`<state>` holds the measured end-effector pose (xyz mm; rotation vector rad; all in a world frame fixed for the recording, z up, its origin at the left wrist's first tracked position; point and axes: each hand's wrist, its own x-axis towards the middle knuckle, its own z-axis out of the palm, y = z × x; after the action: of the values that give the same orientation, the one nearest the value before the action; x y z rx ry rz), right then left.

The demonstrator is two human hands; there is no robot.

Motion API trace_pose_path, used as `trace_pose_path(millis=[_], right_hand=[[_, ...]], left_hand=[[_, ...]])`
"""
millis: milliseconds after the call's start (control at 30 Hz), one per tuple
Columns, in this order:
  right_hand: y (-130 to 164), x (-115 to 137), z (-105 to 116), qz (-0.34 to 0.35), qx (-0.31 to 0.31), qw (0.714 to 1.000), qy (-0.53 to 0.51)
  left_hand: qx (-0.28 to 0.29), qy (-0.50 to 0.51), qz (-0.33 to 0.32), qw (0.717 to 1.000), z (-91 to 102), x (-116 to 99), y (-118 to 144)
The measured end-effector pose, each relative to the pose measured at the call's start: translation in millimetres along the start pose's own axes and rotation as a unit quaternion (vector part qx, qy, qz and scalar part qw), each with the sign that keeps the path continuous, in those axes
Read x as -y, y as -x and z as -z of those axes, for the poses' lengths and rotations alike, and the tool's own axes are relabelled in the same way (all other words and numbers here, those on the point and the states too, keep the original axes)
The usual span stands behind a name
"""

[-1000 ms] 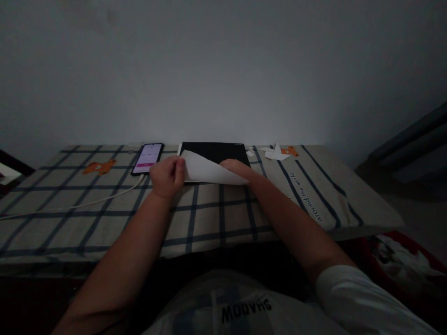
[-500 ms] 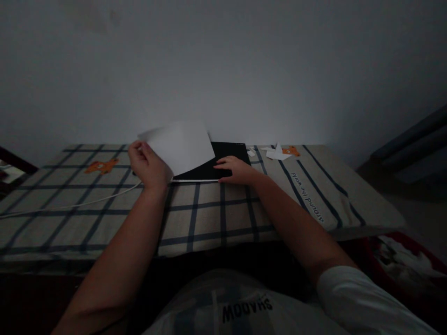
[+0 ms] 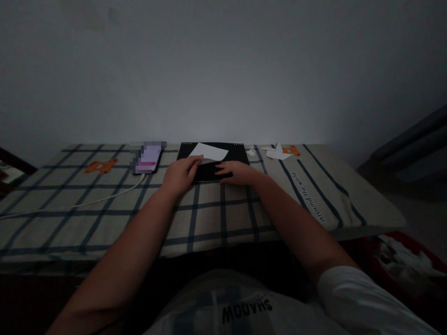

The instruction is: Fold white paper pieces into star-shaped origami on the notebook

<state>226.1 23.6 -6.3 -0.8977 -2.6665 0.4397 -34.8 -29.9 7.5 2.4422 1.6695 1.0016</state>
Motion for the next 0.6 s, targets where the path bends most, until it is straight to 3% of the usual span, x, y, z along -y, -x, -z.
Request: trace_pose_path(millis=[200,600], right_hand=[[-1.0,1.1,-0.9,0.016,-0.028,0.999,-0.017],[-2.2,1.7,-4.1,0.003,-0.022,1.000,-0.002]], left_hand=[[0.046,0.011,-0.028,0.999,-2.9,2.3,-0.1],[0.043,0.045,-0.009,0.998,-8.5,9.2,-3.7]])
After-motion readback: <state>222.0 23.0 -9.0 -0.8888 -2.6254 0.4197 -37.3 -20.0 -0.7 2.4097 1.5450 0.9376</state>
